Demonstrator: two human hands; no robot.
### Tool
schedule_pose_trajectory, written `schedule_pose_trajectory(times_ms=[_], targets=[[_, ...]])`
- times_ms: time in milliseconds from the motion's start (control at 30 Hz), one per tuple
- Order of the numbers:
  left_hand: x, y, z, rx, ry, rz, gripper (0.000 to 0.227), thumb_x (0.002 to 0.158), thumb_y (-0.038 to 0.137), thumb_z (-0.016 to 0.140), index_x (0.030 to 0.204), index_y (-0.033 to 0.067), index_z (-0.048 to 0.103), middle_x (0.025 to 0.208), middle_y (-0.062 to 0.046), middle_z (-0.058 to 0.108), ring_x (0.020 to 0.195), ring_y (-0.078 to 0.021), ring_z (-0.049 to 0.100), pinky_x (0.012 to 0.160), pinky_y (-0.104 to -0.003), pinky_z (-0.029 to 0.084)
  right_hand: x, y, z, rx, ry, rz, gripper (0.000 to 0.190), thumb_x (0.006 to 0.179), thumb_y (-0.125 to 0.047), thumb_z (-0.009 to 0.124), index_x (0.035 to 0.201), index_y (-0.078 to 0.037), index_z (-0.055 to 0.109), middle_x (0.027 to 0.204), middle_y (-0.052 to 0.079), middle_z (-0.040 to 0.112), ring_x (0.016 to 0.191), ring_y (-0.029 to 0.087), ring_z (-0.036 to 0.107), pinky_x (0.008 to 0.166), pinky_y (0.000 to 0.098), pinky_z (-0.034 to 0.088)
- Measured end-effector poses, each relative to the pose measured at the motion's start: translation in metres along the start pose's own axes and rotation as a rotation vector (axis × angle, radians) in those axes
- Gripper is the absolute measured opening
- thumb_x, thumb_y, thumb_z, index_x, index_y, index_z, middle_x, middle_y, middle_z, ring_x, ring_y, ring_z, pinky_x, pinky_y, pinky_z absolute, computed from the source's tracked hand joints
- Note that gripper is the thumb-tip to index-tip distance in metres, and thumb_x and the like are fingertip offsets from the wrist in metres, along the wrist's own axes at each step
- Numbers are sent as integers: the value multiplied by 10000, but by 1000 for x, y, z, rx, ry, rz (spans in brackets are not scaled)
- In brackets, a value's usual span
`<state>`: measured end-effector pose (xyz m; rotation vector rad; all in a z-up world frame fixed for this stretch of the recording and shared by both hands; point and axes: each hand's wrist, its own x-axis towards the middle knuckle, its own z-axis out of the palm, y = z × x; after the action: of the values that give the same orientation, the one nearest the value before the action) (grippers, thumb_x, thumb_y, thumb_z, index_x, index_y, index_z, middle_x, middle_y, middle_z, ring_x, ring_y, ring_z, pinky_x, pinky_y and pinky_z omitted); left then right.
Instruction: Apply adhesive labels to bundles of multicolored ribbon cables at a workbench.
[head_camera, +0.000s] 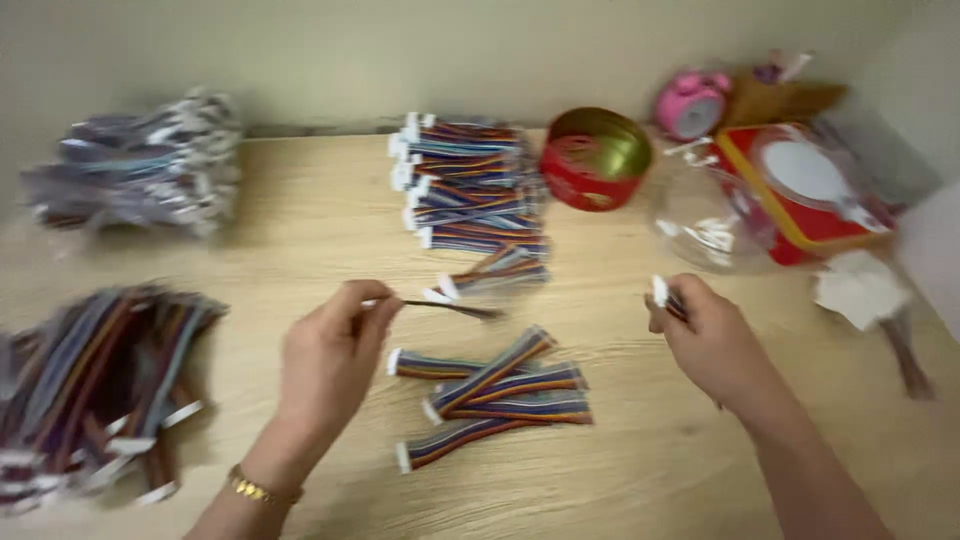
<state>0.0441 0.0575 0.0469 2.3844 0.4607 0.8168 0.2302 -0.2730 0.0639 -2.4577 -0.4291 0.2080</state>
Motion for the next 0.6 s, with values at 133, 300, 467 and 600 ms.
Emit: schedule_pose_trajectory(times_ms=[133, 300, 467, 600], targets=[[-13, -2, 5, -401, -80, -224, 143, 964, 182, 693, 1034, 62, 724, 757, -56, 745, 678, -124, 716, 604, -285, 576, -13, -44, 6, 340, -110, -14, 182, 974, -171, 639, 1078, -23, 647, 822, 99, 697, 587, 130, 502, 525, 316, 430], [-13, -7, 14, -812, -158, -555, 241, 1001, 139, 587, 1211, 33, 639, 928, -87, 740, 812, -140, 742, 715, -273, 629, -15, -77, 25, 591, -301, -77, 345, 917, -74, 649, 1259, -33, 675, 891, 102, 743, 541, 82, 518, 490, 251, 459], [-8, -24, 19, -957, -83, -628, 291, 1002, 123, 578, 1268, 10, 606, 973, -106, 726, 829, -157, 743, 730, -291, 643, -16, -100, 40, 705, -469, -113, 403, 891, -41, 664, 1293, -17, 669, 924, 91, 757, 542, 66, 543, 477, 235, 484], [2, -41, 15, -1024, 57, -634, 266, 998, 116, 594, 1220, -29, 612, 1002, -103, 720, 843, -165, 738, 745, -304, 648, -21, -132, 43, 640, -581, -88, 439, 842, -34, 702, 1280, -40, 686, 891, 63, 778, 535, 58, 568, 458, 230, 483]])
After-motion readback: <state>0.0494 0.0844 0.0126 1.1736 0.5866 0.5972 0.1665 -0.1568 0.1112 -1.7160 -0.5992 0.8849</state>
